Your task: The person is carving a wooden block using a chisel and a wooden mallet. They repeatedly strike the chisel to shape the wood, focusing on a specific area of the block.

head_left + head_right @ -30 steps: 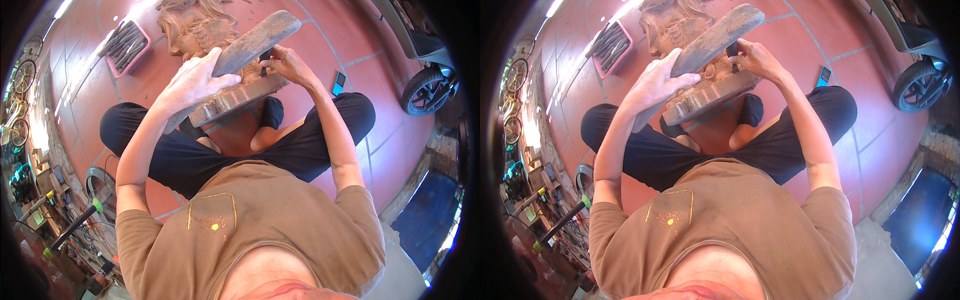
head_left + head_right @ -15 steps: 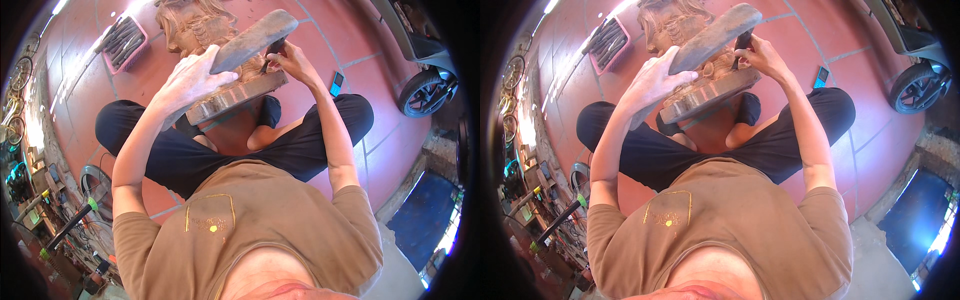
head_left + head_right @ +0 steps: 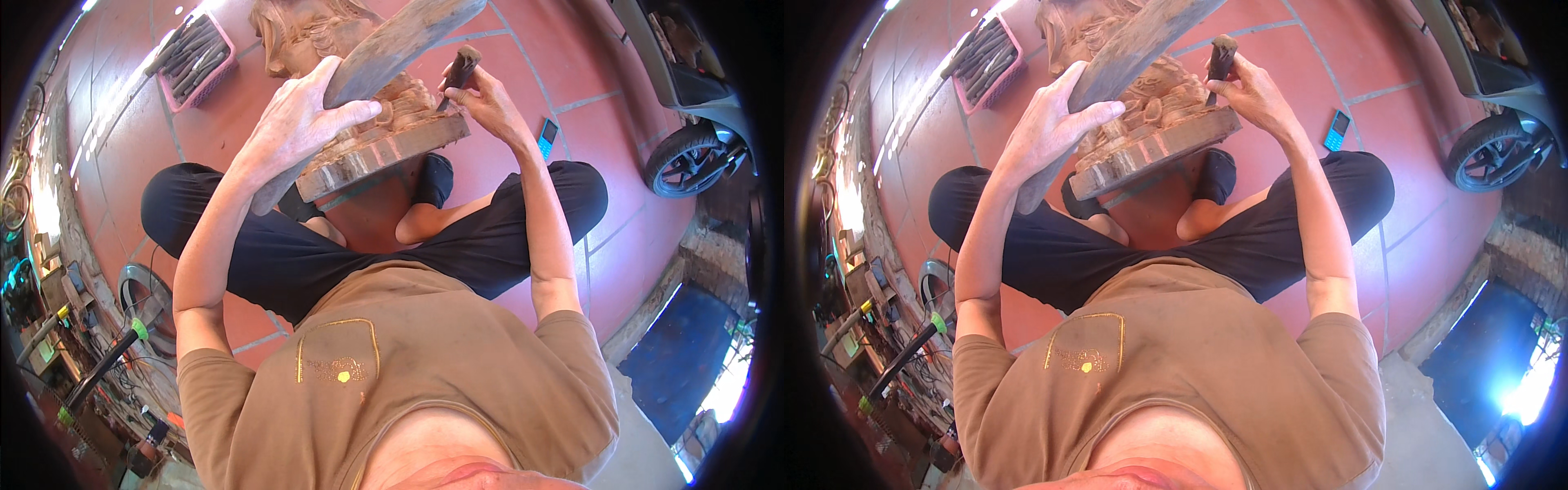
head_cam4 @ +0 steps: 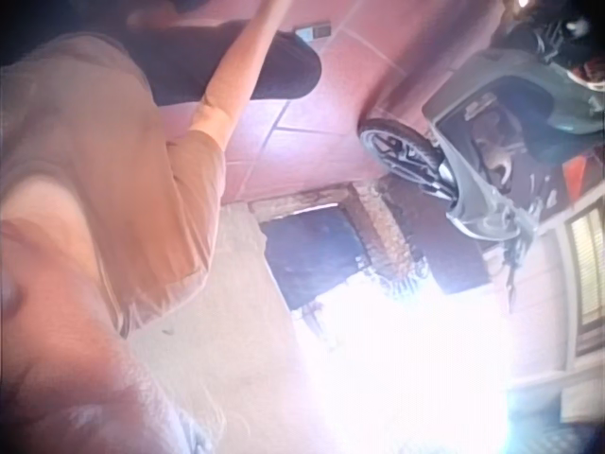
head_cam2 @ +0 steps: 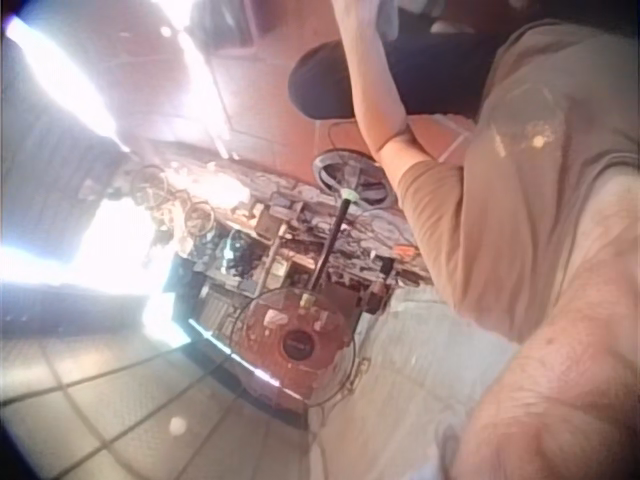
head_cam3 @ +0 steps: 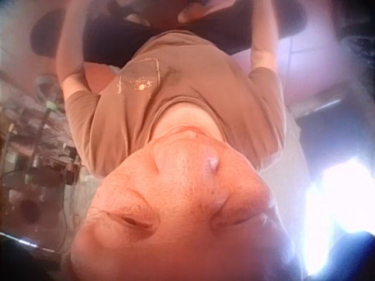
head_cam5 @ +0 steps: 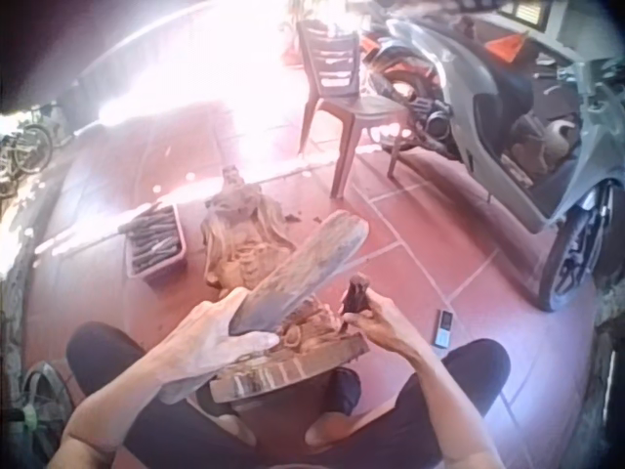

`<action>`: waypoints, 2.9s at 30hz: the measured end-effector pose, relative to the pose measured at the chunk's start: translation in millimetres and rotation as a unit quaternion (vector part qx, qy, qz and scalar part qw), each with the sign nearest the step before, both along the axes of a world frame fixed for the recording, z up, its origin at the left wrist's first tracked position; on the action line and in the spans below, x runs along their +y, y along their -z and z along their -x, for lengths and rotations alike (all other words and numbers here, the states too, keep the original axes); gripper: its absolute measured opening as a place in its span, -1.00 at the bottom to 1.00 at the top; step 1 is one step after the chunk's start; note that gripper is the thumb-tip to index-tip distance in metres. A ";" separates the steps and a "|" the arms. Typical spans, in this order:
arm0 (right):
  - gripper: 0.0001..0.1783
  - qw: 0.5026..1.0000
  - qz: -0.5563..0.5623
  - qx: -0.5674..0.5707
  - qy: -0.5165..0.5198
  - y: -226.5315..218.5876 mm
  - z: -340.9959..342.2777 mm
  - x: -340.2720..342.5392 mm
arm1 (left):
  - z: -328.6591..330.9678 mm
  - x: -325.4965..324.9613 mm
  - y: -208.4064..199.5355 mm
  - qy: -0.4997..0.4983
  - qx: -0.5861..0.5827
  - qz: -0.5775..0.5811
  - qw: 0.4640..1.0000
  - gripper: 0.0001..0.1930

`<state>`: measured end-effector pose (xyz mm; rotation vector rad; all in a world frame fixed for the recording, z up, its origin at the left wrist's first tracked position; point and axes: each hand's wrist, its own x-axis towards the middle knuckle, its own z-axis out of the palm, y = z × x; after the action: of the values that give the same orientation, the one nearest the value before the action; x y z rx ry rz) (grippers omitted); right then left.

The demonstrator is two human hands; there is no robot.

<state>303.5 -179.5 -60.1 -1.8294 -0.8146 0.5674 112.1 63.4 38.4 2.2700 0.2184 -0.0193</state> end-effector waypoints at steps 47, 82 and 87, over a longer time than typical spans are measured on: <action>-0.61 0.993 -0.052 0.105 -0.022 -11.8 13.7 35.0 | 8.3 29.7 17.0 -0.072 -0.017 0.108 0.991 -0.24; -0.57 0.987 0.063 -0.047 -0.143 1.3 49.0 105.9 | 41.5 47.4 -26.5 -0.190 -0.017 0.224 0.956 -0.60; -0.59 0.984 0.067 -0.072 -0.147 0.7 49.5 105.4 | 47.4 45.9 -32.8 -0.223 0.000 0.198 0.955 -0.59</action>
<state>253.9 -74.1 -60.9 -1.9011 -1.1817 0.6969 64.7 109.3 71.2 1.7806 0.6628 0.1598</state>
